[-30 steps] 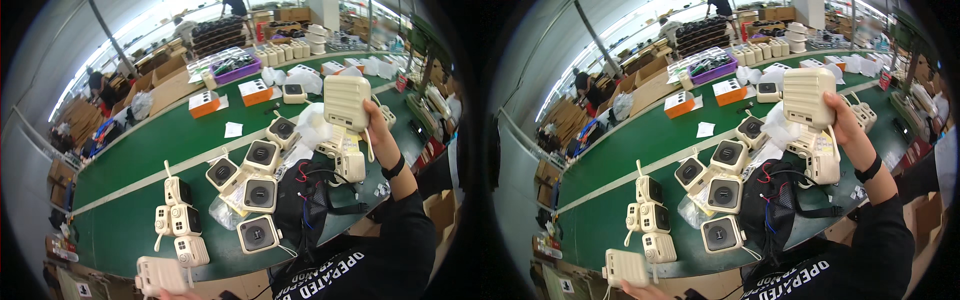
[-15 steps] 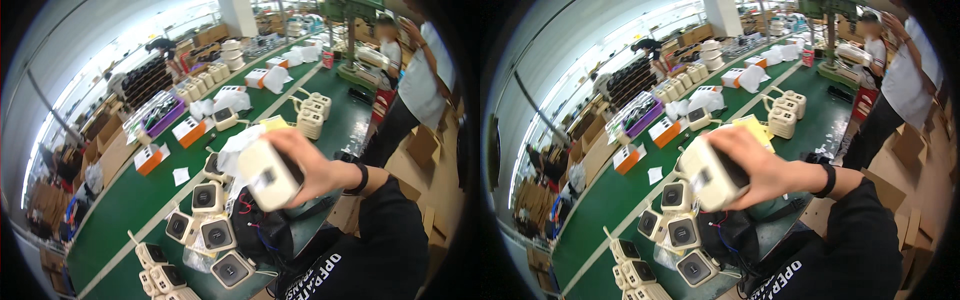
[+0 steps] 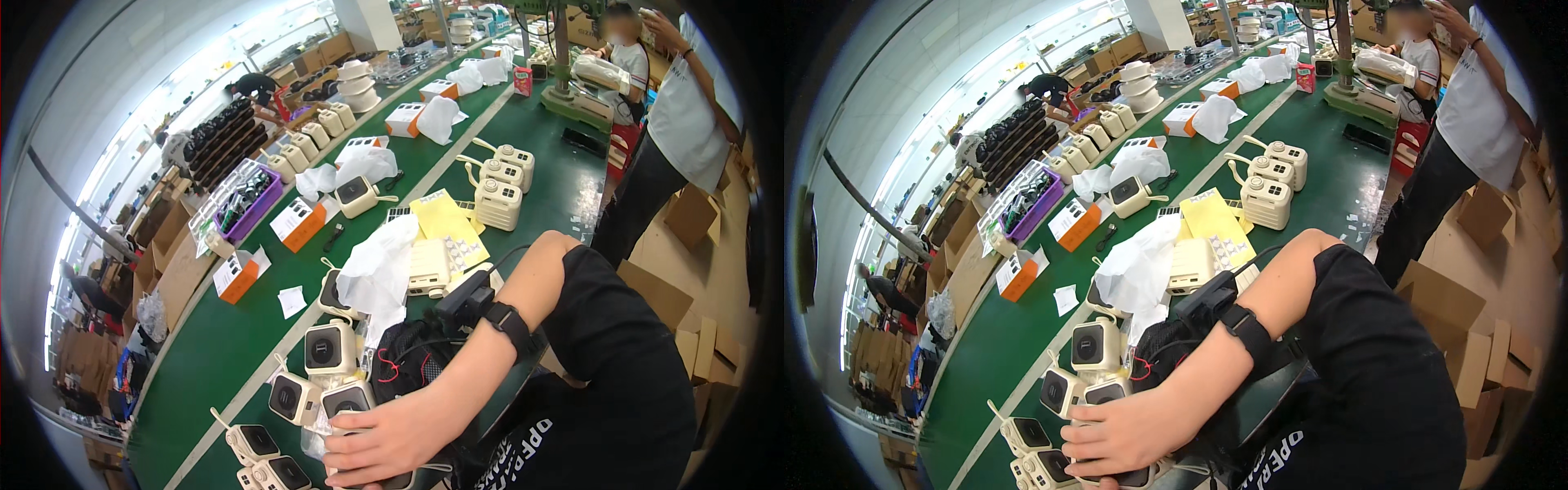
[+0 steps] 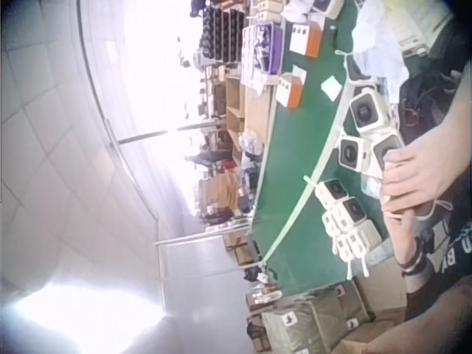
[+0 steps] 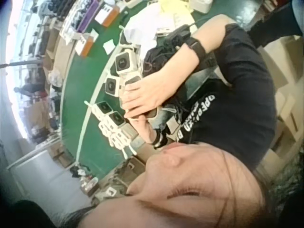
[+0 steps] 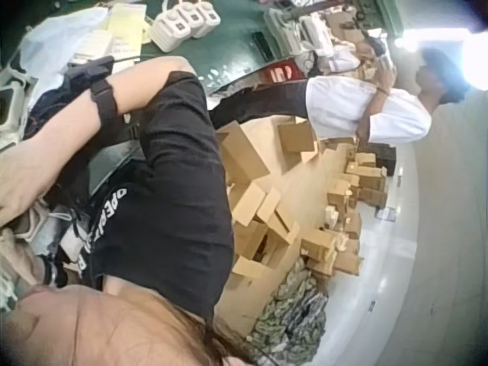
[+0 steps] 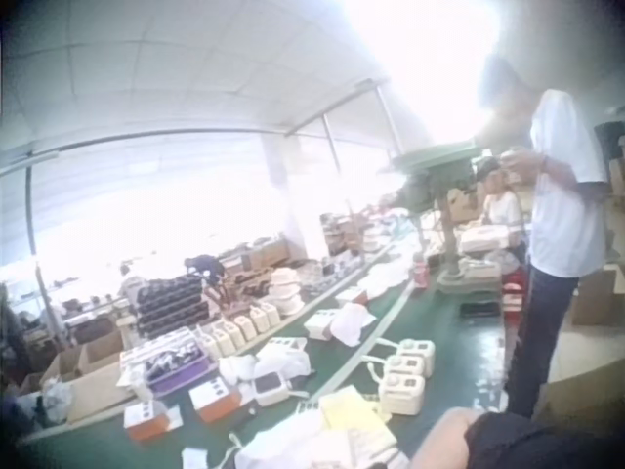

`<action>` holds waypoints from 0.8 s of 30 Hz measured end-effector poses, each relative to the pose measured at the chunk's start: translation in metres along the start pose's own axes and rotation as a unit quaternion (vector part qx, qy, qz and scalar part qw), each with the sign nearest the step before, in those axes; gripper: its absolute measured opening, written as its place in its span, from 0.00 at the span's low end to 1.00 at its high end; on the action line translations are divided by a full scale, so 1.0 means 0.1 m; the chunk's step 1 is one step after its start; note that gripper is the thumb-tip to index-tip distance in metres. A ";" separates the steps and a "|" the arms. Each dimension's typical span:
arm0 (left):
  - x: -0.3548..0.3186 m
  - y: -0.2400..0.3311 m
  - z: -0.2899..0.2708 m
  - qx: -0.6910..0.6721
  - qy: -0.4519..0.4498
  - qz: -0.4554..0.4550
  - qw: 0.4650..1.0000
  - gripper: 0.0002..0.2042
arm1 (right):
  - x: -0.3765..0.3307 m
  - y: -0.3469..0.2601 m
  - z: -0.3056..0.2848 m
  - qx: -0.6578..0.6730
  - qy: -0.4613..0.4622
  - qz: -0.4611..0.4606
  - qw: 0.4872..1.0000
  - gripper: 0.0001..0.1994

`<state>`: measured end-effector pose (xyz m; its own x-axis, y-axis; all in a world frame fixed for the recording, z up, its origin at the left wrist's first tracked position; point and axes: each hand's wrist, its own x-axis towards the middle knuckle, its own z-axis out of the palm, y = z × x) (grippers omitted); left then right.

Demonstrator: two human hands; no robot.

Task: Assembling, labeling, and inspecting small electronic speaker units on a factory production line.

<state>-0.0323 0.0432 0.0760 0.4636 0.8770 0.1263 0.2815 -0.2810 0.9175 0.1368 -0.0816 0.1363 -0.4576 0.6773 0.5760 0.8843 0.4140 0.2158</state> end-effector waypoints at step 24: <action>-0.77 -0.65 -0.22 0.019 0.178 -0.124 0.976 0.32 | -2.22 3.50 0.85 0.045 0.072 0.858 0.507 0.45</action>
<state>-0.1051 0.0030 0.0147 0.0579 0.9978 0.0308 0.3822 -0.0507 0.9227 0.5402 -0.0359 0.0168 0.9950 0.0395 -0.0914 -0.0406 -0.6780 -0.7339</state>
